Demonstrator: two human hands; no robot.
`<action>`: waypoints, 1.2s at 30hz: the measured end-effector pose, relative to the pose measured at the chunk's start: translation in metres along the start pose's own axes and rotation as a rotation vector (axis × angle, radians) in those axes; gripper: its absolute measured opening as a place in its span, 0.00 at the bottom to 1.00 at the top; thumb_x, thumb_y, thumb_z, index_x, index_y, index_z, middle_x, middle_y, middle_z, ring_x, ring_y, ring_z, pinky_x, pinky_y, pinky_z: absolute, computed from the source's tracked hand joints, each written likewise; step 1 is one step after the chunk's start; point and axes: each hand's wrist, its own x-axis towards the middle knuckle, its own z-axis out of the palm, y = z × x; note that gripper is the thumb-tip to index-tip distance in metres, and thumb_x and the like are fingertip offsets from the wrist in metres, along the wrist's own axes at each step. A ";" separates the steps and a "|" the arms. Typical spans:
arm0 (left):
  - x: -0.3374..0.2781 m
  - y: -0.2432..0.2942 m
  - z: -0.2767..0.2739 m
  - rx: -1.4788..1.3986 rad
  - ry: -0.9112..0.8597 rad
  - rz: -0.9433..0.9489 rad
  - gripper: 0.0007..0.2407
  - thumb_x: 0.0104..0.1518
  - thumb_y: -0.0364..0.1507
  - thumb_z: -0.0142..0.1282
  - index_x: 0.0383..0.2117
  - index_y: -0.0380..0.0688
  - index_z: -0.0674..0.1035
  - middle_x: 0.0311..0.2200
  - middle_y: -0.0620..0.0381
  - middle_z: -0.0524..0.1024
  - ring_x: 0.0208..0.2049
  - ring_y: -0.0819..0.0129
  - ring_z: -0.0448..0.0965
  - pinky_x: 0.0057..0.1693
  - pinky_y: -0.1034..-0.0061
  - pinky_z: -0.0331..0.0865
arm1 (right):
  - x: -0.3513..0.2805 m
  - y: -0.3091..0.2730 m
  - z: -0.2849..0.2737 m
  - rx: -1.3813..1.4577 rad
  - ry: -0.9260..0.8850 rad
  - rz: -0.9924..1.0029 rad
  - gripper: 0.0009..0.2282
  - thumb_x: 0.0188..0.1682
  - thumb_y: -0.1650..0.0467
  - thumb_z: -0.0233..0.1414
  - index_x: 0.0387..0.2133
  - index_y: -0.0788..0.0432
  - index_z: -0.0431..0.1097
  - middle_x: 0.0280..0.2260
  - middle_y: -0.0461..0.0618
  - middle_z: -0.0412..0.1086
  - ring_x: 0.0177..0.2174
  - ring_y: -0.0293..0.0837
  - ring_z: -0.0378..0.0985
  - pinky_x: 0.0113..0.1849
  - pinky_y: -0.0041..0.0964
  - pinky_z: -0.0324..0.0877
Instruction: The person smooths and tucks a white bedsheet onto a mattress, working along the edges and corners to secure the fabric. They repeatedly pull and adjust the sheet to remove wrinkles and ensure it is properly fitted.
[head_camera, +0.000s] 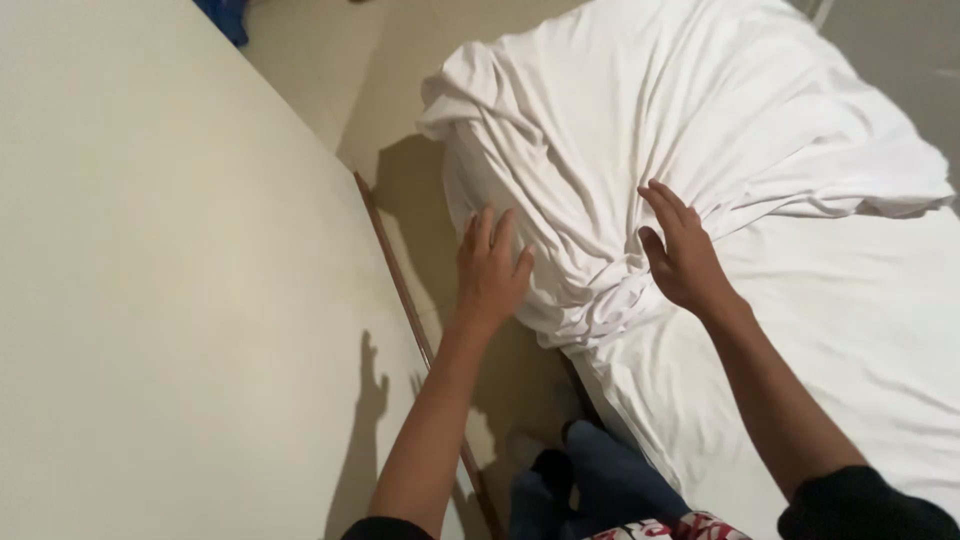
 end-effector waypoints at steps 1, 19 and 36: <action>0.006 0.002 -0.006 0.003 0.008 0.020 0.25 0.60 0.34 0.59 0.63 0.41 0.68 0.66 0.38 0.59 0.66 0.31 0.58 0.67 0.46 0.57 | 0.002 -0.005 -0.003 -0.003 0.021 -0.006 0.23 0.54 0.74 0.50 0.64 0.58 0.58 0.67 0.60 0.57 0.63 0.66 0.60 0.60 0.64 0.54; 0.081 0.046 -0.077 0.027 -0.087 0.289 0.23 0.62 0.34 0.57 0.63 0.46 0.69 0.67 0.42 0.61 0.66 0.43 0.61 0.70 0.52 0.58 | -0.007 -0.028 -0.087 -0.069 0.280 0.075 0.24 0.56 0.70 0.54 0.65 0.63 0.58 0.66 0.67 0.58 0.64 0.65 0.62 0.59 0.53 0.62; 0.148 0.044 -0.069 -0.135 -0.315 0.295 0.23 0.60 0.34 0.58 0.61 0.42 0.70 0.66 0.39 0.61 0.64 0.39 0.61 0.66 0.52 0.58 | 0.026 -0.038 -0.090 -0.104 0.389 0.144 0.24 0.53 0.69 0.57 0.63 0.63 0.61 0.63 0.65 0.62 0.60 0.62 0.68 0.57 0.50 0.65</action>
